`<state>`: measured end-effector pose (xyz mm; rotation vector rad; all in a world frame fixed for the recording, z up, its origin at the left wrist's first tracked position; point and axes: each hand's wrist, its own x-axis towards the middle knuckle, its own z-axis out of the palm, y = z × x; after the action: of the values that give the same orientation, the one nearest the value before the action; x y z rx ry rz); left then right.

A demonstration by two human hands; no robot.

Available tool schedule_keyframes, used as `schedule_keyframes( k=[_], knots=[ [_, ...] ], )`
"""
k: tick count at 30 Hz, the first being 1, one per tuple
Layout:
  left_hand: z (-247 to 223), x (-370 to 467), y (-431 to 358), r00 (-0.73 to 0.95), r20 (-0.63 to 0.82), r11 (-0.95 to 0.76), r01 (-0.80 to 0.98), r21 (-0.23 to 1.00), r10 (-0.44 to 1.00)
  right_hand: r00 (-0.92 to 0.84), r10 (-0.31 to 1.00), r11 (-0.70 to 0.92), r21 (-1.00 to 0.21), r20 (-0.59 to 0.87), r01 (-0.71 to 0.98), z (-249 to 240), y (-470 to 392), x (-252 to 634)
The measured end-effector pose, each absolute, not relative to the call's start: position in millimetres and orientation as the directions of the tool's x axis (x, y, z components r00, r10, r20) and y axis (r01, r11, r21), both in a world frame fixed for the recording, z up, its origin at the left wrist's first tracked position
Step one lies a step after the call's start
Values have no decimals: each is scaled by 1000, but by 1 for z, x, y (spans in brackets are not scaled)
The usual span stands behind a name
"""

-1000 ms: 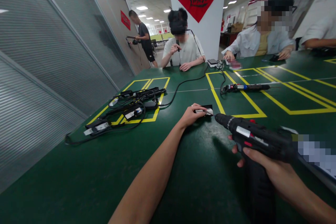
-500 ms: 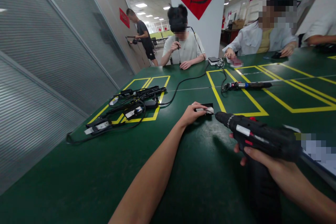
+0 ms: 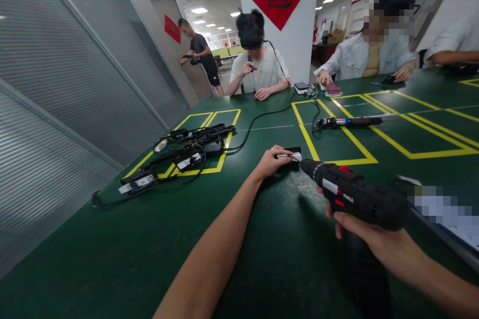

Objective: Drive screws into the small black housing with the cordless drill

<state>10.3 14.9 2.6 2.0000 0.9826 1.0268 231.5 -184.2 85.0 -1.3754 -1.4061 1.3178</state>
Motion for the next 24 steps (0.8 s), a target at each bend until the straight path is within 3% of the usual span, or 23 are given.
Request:
schedule_keyframes(
  k=[5, 12, 24],
  knots=[
    [2, 9, 16, 411, 347, -489, 318, 812, 843, -115, 984, -100, -961, -133, 258, 84, -184, 231],
    [3, 9, 16, 411, 341, -484, 320, 814, 845, -132, 987, -82, -992, -94, 93, 79, -182, 238],
    [2, 8, 16, 412, 331, -468, 296, 833, 849, -139, 981, -129, -989, -139, 75, 81, -181, 240]
  ],
)
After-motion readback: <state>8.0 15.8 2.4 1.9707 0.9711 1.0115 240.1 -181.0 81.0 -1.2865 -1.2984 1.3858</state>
